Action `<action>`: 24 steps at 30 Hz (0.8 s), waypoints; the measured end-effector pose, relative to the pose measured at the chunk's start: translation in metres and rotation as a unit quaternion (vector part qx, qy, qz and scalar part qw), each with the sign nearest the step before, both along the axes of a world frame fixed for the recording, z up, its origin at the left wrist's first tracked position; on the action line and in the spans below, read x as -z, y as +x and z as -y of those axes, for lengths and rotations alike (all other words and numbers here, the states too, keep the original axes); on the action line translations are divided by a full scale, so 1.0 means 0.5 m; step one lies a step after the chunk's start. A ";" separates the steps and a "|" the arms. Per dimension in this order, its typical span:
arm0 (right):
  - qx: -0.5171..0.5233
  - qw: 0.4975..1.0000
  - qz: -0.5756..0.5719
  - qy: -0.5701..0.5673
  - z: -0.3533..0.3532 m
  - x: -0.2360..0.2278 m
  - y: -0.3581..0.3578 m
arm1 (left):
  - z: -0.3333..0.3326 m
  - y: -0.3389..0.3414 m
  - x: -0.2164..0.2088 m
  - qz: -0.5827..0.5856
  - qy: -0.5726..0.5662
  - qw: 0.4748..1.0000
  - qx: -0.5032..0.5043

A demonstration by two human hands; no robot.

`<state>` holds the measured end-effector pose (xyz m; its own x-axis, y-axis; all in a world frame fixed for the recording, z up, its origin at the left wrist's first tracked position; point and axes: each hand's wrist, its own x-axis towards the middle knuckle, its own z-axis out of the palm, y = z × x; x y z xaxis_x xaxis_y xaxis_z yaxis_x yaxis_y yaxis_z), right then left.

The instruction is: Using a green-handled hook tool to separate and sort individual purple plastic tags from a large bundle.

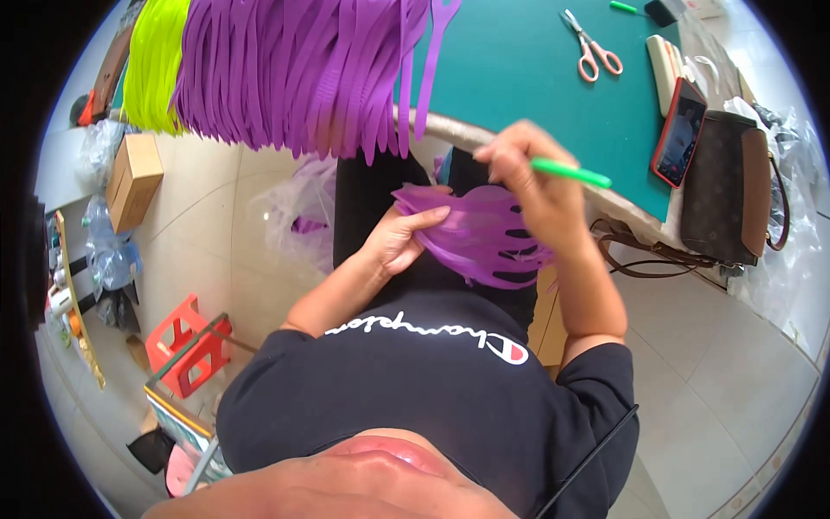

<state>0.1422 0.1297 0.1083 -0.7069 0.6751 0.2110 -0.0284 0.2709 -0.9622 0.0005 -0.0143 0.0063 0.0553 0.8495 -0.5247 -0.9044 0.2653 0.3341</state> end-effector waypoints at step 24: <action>0.153 0.967 -0.113 -0.169 0.132 0.141 0.031 | -0.003 0.004 -0.081 -0.278 0.088 0.956 -0.031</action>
<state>0.1579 0.0636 0.0375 -0.4242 0.9031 0.0671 -0.2168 -0.0294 -0.9758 0.0023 -0.0126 0.0466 -0.2440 0.9201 -0.3065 -0.5869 0.1115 0.8019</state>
